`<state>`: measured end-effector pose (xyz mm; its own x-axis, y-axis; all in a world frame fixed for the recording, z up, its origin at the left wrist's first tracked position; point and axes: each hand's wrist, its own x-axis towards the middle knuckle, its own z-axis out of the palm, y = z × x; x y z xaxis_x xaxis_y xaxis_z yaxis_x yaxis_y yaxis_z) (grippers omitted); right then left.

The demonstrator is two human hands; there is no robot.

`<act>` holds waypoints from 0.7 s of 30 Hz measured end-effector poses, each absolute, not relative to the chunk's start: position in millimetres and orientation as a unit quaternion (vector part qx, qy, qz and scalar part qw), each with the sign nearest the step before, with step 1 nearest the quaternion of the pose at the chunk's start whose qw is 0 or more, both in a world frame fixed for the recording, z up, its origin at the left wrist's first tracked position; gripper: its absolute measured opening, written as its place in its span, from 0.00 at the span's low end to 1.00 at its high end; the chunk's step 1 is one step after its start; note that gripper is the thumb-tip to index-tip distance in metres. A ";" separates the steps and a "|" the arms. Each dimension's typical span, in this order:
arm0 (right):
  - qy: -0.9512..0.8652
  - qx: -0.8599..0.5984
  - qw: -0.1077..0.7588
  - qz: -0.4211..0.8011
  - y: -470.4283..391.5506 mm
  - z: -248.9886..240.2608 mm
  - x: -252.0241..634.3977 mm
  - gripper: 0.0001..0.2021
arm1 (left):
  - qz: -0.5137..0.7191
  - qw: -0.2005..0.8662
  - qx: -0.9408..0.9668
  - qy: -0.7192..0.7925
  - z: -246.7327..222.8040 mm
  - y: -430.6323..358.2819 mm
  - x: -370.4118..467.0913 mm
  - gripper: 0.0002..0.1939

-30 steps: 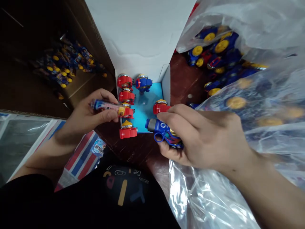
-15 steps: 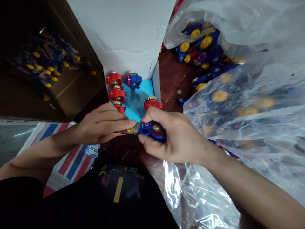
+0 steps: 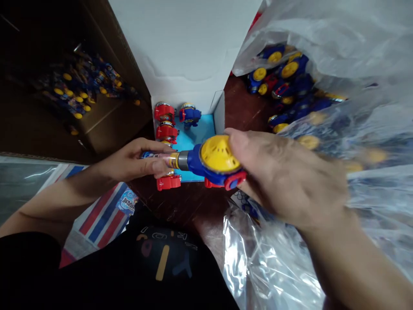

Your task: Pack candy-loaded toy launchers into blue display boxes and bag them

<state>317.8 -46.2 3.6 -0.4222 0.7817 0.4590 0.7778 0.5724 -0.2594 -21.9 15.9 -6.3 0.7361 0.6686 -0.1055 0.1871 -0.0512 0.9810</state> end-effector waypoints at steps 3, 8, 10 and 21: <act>-0.782 -0.477 0.391 0.090 -45.4 8.3 298.3 0.31 | 0.301 0.415 0.818 0.260 -9.1 25.6 -12.1 0.20; -0.685 -0.500 0.478 0.228 -20.4 10.8 293.3 0.26 | 0.321 0.191 0.900 0.223 -1.4 59.9 9.9 0.20; -0.671 -0.496 0.482 0.267 -10.3 10.0 298.3 0.26 | 0.307 0.216 0.897 0.233 5.3 69.8 15.8 0.24; -0.638 -0.560 0.447 0.282 12.2 -5.9 309.2 0.23 | 0.284 0.088 0.913 0.280 -17.5 80.1 26.9 0.21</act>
